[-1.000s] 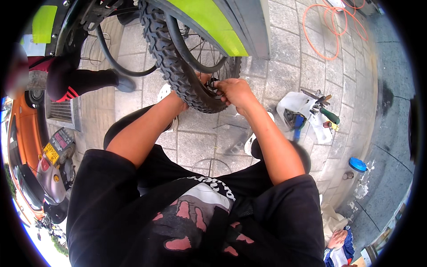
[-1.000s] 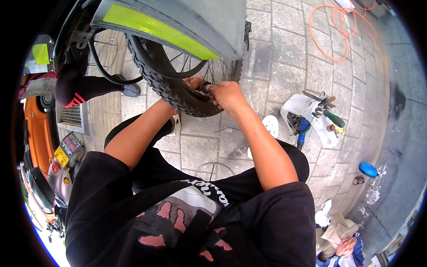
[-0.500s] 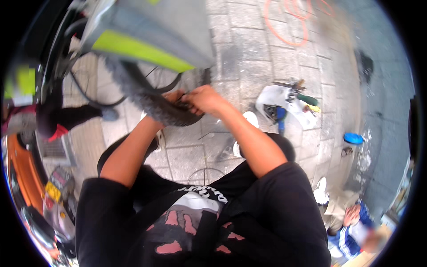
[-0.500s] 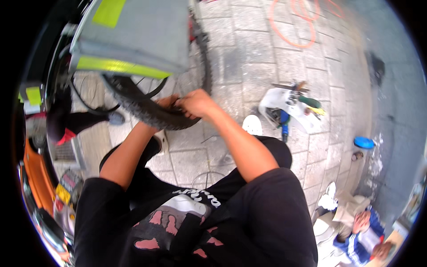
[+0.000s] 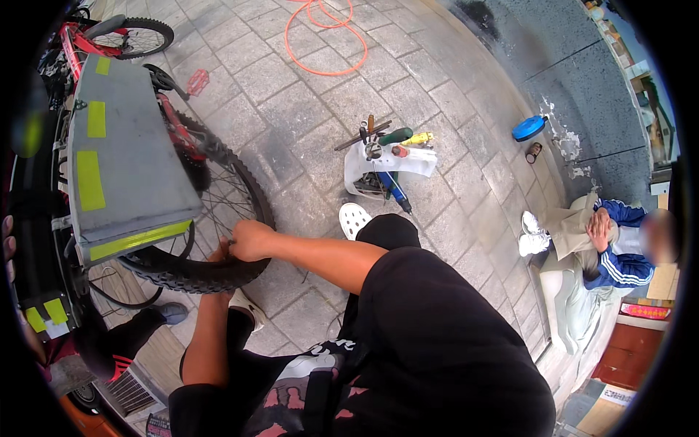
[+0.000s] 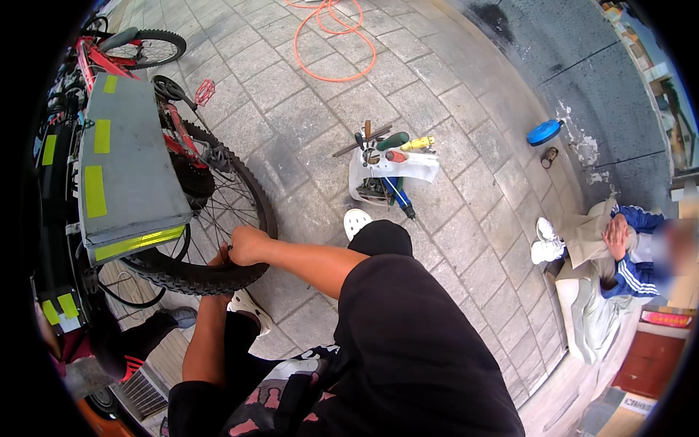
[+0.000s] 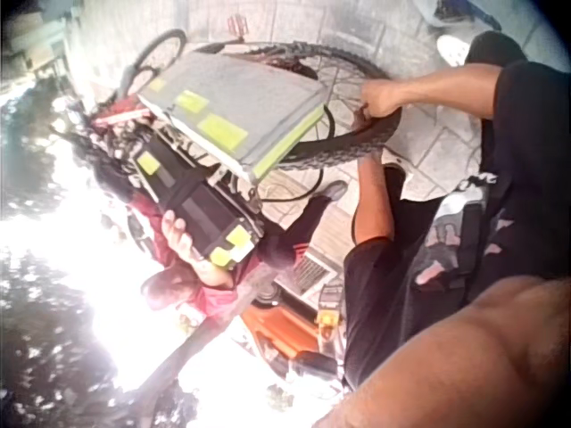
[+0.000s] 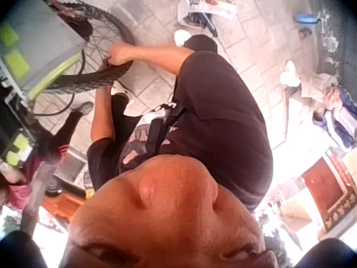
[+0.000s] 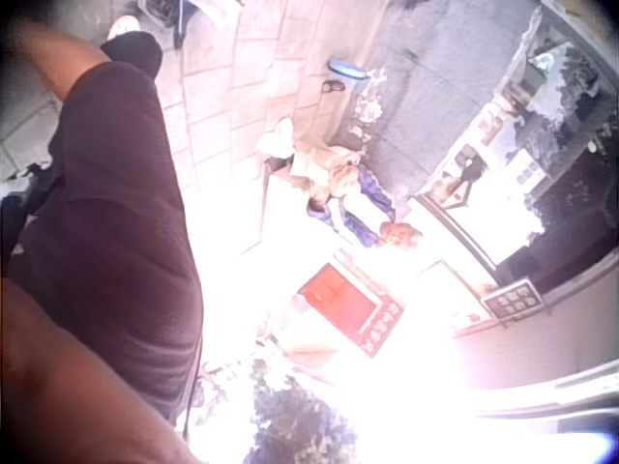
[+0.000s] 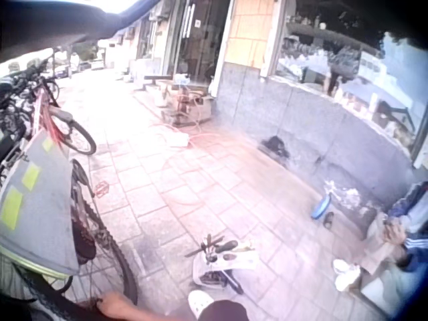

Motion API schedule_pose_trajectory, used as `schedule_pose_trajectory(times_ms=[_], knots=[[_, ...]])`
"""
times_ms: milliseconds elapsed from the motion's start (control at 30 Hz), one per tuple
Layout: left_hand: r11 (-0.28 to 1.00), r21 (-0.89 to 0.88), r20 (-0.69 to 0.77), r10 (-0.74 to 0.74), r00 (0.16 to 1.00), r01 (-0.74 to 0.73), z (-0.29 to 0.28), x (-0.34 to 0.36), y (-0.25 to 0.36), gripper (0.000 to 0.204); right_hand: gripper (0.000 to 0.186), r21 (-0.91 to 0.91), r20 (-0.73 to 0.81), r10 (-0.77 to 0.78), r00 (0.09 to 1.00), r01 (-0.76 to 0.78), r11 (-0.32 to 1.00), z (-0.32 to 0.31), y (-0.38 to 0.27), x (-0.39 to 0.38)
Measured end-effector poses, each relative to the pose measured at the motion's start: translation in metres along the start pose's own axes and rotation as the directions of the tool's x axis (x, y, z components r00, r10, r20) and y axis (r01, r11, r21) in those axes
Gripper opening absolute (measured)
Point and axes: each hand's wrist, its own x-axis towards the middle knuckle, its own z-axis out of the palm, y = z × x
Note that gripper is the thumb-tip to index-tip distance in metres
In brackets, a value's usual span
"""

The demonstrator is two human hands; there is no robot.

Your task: The person sits on the ground and works on the rear tire of a bicycle, using a tool to pry the tire away from the rim. They then remove the inner tube from the tire and inspect it.

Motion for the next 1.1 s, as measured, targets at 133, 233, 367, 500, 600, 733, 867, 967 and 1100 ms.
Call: schedule_pose_trajectory(times_ms=[133,233,367,500,600,733,867,967,1100], knots=[[0.990,-0.003,0.034,0.142,0.989,-0.142,-0.050,0.026,-0.015,0.030,0.034,0.079,0.020,0.082,0.996,-0.083,0.993,0.006,0.007,0.011],[0.984,0.161,-0.177,0.107,0.978,-0.078,0.001,0.006,-0.001,0.030,0.030,0.215,0.236,0.237,0.943,-0.288,0.933,-0.009,0.003,0.015],[0.918,0.350,-0.235,0.281,0.930,-0.188,-0.035,0.016,-0.008,0.033,0.027,0.339,0.287,0.291,0.913,-0.381,0.860,-0.010,0.003,0.017],[0.972,0.167,-0.067,0.180,0.981,-0.167,-0.041,0.000,-0.002,0.028,0.025,0.325,0.244,0.279,0.929,-0.350,0.879,-0.003,0.004,0.017],[0.992,-0.099,0.276,0.104,0.956,-0.079,-0.055,-0.005,0.003,0.032,0.027,0.188,0.127,0.185,0.974,-0.207,0.960,0.009,-0.003,0.017],[0.959,-0.282,0.250,0.078,0.965,-0.005,-0.059,-0.005,0.006,0.039,0.029,0.413,0.177,0.128,0.976,-0.192,0.890,-0.022,-0.050,-0.020],[0.961,-0.275,0.432,0.121,0.894,0.004,-0.038,-0.007,0.014,0.046,0.030,0.599,0.190,0.159,0.969,-0.243,0.763,-0.033,-0.062,-0.028],[0.983,-0.183,0.350,0.094,0.932,-0.030,-0.027,-0.022,0.022,0.047,0.031,0.544,0.200,0.164,0.966,-0.249,0.801,-0.036,-0.065,-0.028],[0.947,-0.295,0.433,0.016,0.901,0.125,-0.031,-0.027,0.034,0.048,0.026,0.626,0.143,0.061,0.988,-0.138,0.768,-0.018,-0.043,-0.017]])
